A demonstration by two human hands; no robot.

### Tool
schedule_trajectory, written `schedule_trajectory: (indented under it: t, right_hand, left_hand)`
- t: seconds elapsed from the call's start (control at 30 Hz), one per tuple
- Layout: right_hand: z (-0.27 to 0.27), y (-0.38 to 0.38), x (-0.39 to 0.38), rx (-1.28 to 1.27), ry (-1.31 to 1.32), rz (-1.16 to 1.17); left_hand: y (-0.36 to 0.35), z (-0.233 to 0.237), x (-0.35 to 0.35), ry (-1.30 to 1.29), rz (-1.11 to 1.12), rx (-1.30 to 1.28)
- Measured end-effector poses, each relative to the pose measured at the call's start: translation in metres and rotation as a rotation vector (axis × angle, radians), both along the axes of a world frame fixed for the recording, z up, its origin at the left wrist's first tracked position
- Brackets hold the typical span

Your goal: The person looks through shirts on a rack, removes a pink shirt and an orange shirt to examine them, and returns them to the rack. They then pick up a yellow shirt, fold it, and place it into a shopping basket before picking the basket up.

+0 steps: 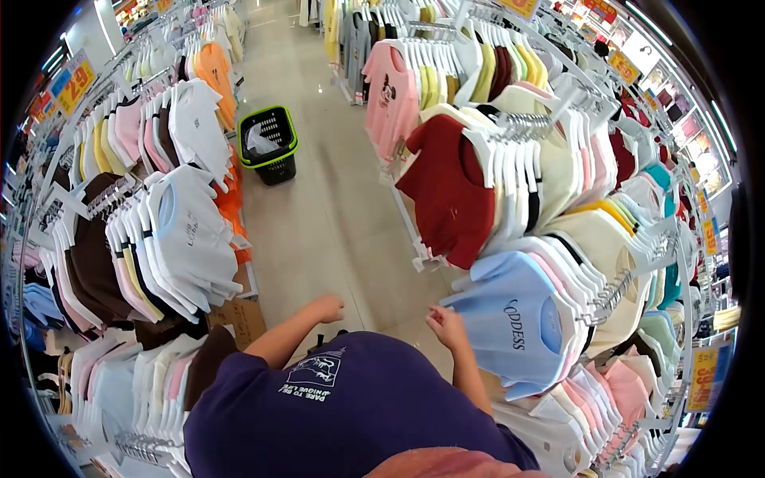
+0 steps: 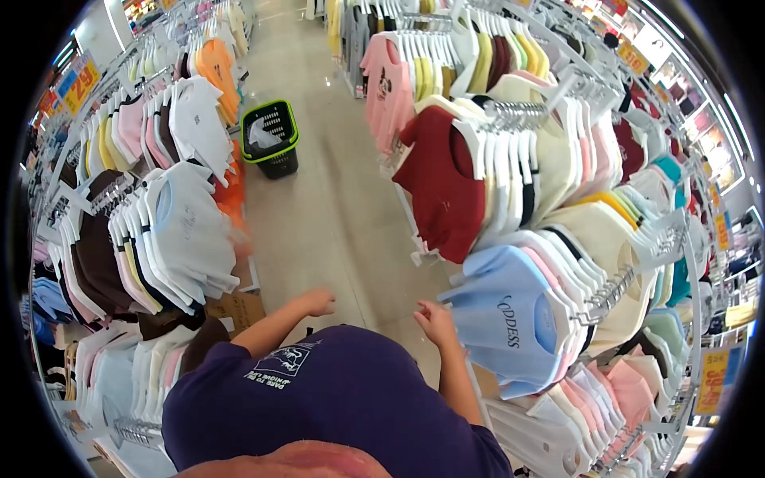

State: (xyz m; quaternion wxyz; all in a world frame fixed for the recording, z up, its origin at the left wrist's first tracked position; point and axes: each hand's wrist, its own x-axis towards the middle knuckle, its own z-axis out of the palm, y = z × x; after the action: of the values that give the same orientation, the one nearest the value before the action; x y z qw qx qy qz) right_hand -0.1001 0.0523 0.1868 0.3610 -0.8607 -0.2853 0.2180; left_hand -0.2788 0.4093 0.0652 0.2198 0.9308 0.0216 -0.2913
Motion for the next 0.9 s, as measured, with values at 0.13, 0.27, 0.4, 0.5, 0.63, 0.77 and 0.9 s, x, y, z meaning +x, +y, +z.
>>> schedule_trajectory:
  t: [0.13,0.27,0.4,0.5,0.63,0.77,0.9]
  right_hand:
    - [-0.074,0.008,0.007,-0.247,0.011,0.06]
    - [-0.108,0.005,0.016,-0.439,0.161,0.068]
    - [-0.138,-0.005,0.042,-0.564,0.354,0.031]
    - [-0.181,-0.01,0.075,-0.554,0.659,-0.159]
    - [-0.186,0.037,0.123,-0.657,0.701,-0.153]
    - [-0.218,0.099,0.177,-0.517,0.802,-0.132]
    - [-0.218,0.172,0.231,-0.347,0.736,0.011]
  left_hand:
    - [0.062,-0.059,-0.065,0.262,0.141,0.018]
    - [0.11,-0.099,-0.115,0.439,0.196,0.06]
    - [0.129,-0.101,-0.126,0.397,0.401,-0.004]
    - [0.139,-0.1,-0.11,0.4,0.536,-0.079]
    - [0.163,-0.098,-0.065,0.374,0.622,-0.112]
    - [0.199,-0.093,-0.021,0.334,0.678,-0.106]
    - [0.25,-0.088,0.029,0.311,0.714,-0.123]
